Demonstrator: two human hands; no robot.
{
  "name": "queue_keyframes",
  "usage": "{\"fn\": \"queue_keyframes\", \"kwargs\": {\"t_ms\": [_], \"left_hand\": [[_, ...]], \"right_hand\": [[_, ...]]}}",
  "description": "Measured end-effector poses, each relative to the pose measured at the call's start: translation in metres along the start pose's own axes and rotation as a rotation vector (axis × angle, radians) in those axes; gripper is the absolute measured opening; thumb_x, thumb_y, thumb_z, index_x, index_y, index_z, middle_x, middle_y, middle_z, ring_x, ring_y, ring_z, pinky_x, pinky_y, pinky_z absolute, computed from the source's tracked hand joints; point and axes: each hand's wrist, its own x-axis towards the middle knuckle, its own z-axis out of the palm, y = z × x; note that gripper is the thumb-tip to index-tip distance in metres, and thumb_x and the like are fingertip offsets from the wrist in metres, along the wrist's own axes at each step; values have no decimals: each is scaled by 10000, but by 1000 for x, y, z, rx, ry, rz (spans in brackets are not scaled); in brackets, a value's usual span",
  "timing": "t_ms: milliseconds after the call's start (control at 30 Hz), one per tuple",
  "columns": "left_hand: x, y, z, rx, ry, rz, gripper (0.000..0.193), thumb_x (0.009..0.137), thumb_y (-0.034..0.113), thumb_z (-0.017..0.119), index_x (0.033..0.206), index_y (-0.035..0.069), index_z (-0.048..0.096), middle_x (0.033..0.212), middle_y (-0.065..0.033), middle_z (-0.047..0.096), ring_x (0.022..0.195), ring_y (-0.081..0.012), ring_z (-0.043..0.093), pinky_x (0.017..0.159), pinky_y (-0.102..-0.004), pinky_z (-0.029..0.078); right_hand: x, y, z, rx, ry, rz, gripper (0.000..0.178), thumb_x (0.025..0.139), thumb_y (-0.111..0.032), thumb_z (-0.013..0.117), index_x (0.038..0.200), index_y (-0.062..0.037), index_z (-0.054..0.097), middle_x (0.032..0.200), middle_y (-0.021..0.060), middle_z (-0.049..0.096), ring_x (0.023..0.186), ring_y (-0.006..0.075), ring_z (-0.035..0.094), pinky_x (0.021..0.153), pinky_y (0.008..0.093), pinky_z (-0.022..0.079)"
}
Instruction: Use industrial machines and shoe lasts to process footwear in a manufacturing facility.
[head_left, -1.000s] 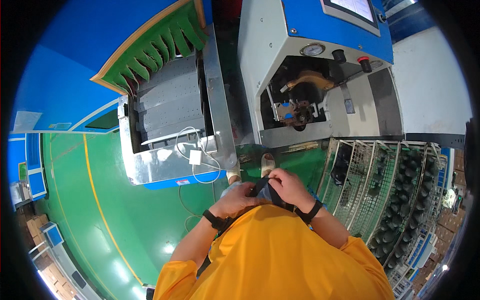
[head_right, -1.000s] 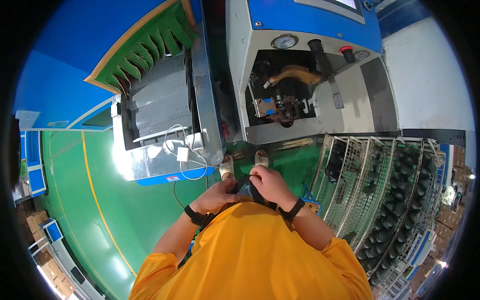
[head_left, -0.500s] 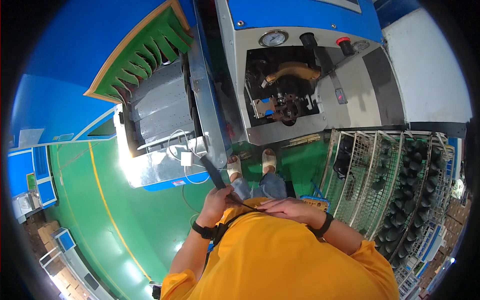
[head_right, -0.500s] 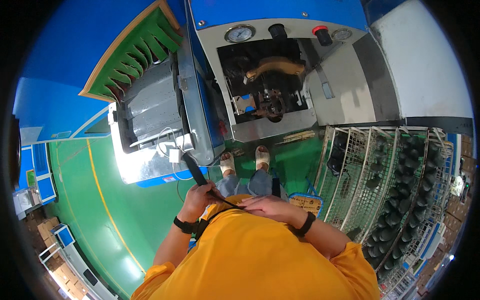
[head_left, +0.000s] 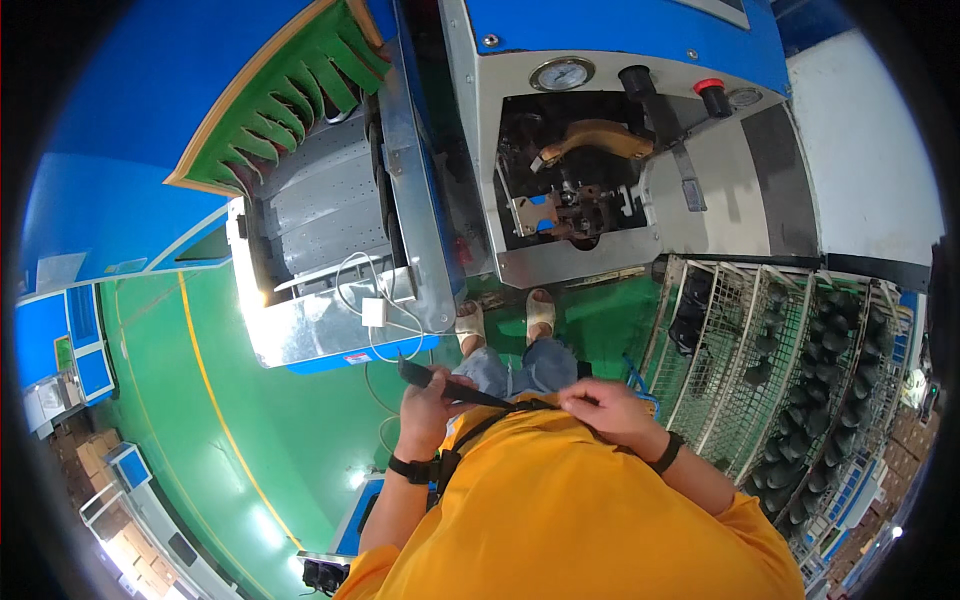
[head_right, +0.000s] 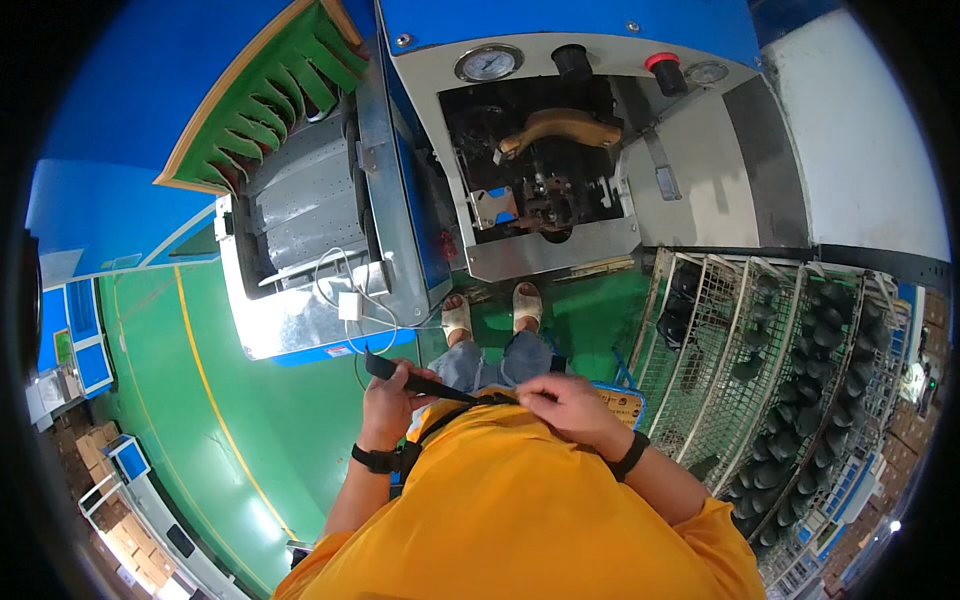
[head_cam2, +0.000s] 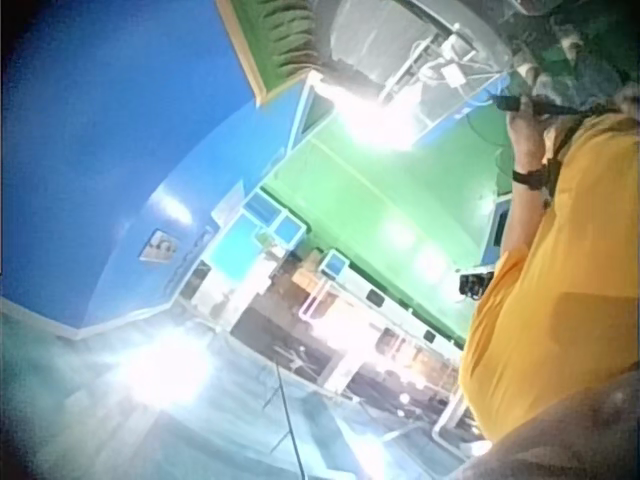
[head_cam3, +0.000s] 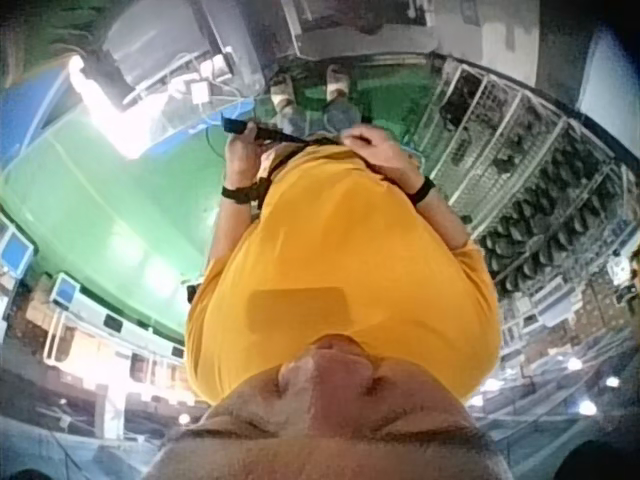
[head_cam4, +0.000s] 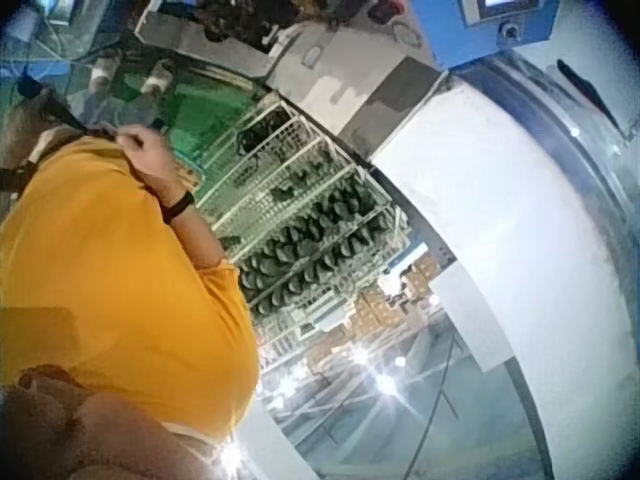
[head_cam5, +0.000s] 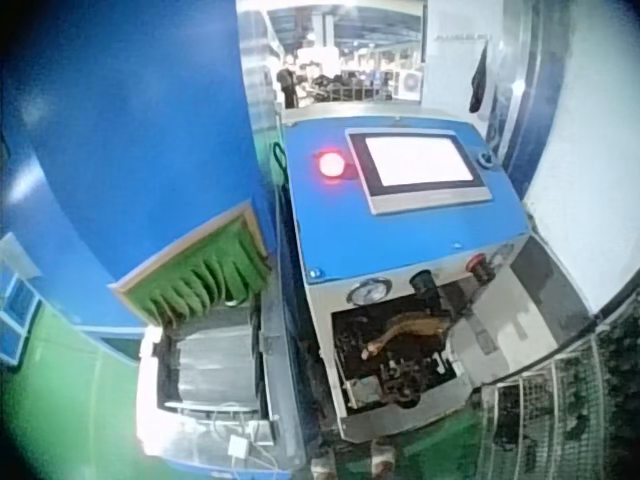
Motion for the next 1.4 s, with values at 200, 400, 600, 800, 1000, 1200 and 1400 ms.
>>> {"fn": "queue_keyframes", "kwargs": {"t_ms": [200,400,600,800,1000,1200,1400], "left_hand": [[1,-1,-18,13,14,-72,182,1084,219,500,1146,55,549,1077,-190,725,964,-313,746,768,-390,640],[2,6,-23,129,9,-87,210,1065,199,520,1146,12,570,1082,-191,742,916,-266,753,771,-334,631],[-5,12,-36,255,-14,-7,244,1059,195,518,1129,-21,607,1083,-207,733,910,-259,746,798,-334,614],[-24,5,-67,452,-16,-113,252,1011,199,575,982,-36,662,915,-128,725,851,-208,749,744,-294,591],[-28,0,-80,491,94,-76,303,1015,251,570,1009,-28,688,840,-104,748,784,-198,749,642,-316,554],[-14,18,-72,784,174,114,428,1037,373,536,981,-6,728,795,-154,749,757,-278,742,679,-389,549],[11,74,-85,919,530,323,648,1044,552,431,1034,-23,730,939,-210,760,925,-428,710,804,-508,526]], "right_hand": [[39,29,4,-235,-307,-200,378,994,-288,677,1293,-56,678,1188,167,677,1158,348,631,985,417,505],[61,25,13,-271,-440,-182,377,1003,-299,642,1277,-41,667,1122,182,689,1091,381,652,945,433,518],[66,17,35,-605,-245,-326,213,988,-240,623,1013,-34,670,982,133,687,931,377,683,796,473,546],[70,-1,51,-790,-88,-464,212,964,-266,657,930,-56,670,891,130,668,802,346,686,711,448,557],[78,-15,53,-647,-227,-410,216,962,-227,656,1057,-50,736,980,135,704,932,368,688,828,453,550],[74,29,22,-122,-439,-167,359,1027,-289,621,1318,-92,690,1279,120,677,1187,277,643,1011,342,488],[76,30,17,-253,-256,-198,351,1038,-338,606,1229,-68,721,1186,142,723,1071,308,697,911,370,530]]}}
